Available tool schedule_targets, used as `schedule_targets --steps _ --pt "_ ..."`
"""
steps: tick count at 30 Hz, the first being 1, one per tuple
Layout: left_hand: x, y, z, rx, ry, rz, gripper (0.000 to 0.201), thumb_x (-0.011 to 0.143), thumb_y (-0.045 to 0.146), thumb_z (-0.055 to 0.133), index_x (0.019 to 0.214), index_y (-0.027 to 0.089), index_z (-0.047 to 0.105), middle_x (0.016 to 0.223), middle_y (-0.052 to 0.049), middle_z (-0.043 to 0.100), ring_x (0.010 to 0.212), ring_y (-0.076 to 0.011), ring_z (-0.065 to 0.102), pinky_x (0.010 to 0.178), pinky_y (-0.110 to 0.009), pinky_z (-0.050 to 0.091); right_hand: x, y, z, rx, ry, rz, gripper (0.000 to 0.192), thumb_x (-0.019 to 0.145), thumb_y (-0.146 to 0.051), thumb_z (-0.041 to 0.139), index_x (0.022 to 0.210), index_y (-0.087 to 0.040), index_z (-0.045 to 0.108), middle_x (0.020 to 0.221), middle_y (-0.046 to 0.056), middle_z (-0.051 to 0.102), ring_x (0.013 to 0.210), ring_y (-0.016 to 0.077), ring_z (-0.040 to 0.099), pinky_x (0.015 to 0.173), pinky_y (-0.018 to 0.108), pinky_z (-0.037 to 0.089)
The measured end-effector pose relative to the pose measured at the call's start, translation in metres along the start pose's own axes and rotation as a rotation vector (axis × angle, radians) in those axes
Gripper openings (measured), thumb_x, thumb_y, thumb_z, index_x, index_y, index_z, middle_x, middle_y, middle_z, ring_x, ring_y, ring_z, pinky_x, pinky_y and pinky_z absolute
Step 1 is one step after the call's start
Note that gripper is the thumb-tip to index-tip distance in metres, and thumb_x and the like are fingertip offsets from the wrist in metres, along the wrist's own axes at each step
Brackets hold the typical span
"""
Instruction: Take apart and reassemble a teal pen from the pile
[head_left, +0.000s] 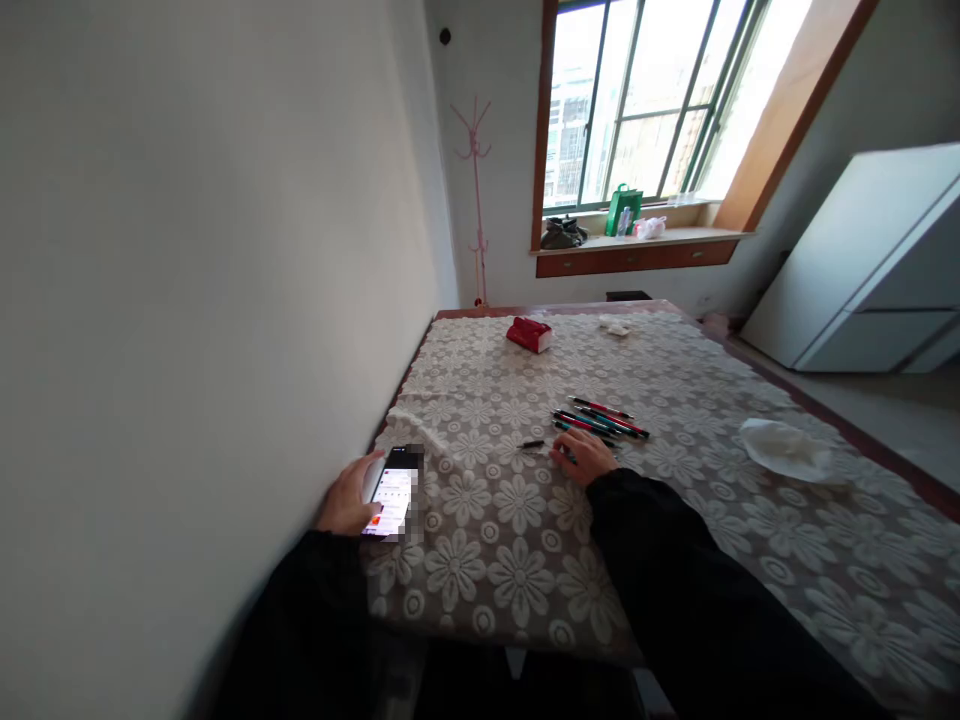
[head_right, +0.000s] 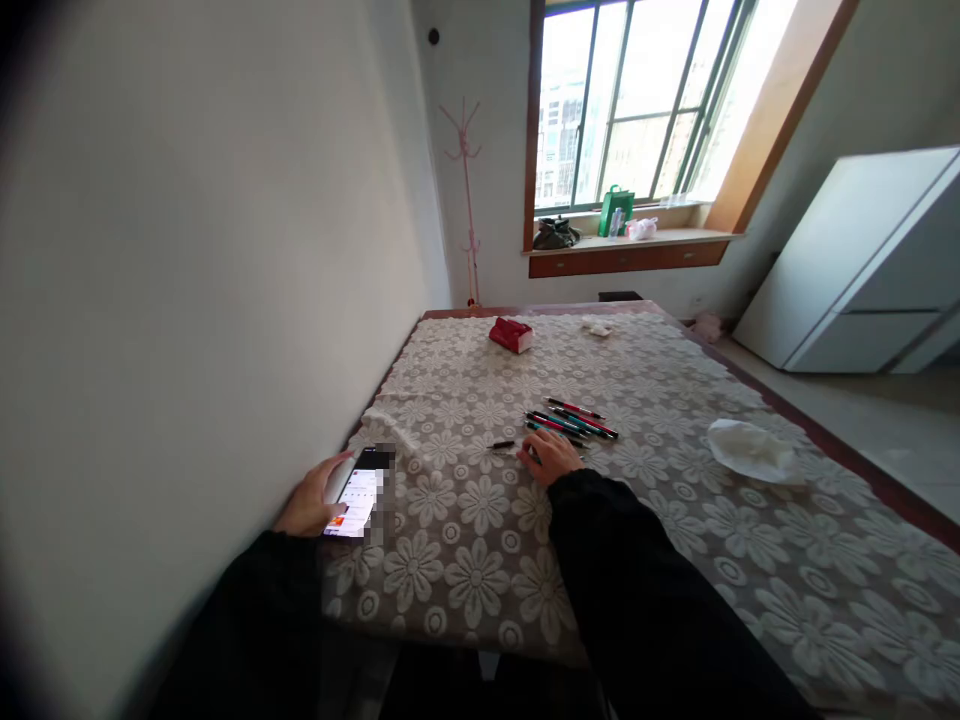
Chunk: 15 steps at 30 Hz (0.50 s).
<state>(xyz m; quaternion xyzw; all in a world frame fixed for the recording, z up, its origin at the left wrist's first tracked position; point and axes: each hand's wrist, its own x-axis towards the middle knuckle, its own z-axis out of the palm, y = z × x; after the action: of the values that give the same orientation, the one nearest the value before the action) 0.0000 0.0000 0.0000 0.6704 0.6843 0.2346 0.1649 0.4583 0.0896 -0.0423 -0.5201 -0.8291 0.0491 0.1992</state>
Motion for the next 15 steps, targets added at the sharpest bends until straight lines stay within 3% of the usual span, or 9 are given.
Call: schedule_targets --steps 5,8,11,15 --pt "0.005 -0.005 0.003 -0.119 0.017 -0.070 0.079 0.061 0.005 0.052 0.138 0.024 0.046 0.146 -0.004 0.053 0.137 -0.0219 0.046 0.118 -0.036 0.034 0.000 -0.001 -0.001 0.000 0.003 -0.002 0.022 0.095 -0.037 0.051 0.092 -0.021 0.066 0.095 0.007 0.065 0.089 0.0220 0.060 0.083 0.036 0.045" --pt "0.006 0.006 0.005 -0.135 0.073 -0.130 0.066 0.070 0.006 0.046 0.134 0.022 0.049 0.141 -0.006 0.057 0.133 -0.0205 0.050 0.117 -0.037 0.035 -0.001 -0.005 -0.004 -0.010 -0.005 0.004 0.025 0.095 -0.039 0.049 0.092 -0.021 0.066 0.095 0.007 0.065 0.089 0.0219 0.060 0.083 0.036 0.045" --pt "0.004 0.046 0.014 -0.084 0.126 -0.057 0.051 0.080 0.013 0.045 0.130 0.019 0.054 0.136 -0.008 0.059 0.129 -0.0255 0.052 0.113 -0.042 0.038 -0.002 -0.008 -0.007 -0.013 -0.016 0.001 0.020 0.091 -0.039 0.056 0.093 -0.022 0.066 0.096 0.006 0.065 0.091 0.0231 0.060 0.084 0.037 0.044" --pt "0.007 0.129 0.046 -0.127 -0.039 0.239 0.036 0.086 0.023 0.050 0.119 0.021 0.063 0.127 -0.008 0.065 0.123 -0.0245 0.055 0.110 -0.039 0.041 -0.002 -0.006 -0.008 0.001 -0.036 -0.015 0.011 0.086 -0.026 0.059 0.093 -0.022 0.066 0.095 0.006 0.065 0.093 0.0235 0.060 0.085 0.036 0.044"
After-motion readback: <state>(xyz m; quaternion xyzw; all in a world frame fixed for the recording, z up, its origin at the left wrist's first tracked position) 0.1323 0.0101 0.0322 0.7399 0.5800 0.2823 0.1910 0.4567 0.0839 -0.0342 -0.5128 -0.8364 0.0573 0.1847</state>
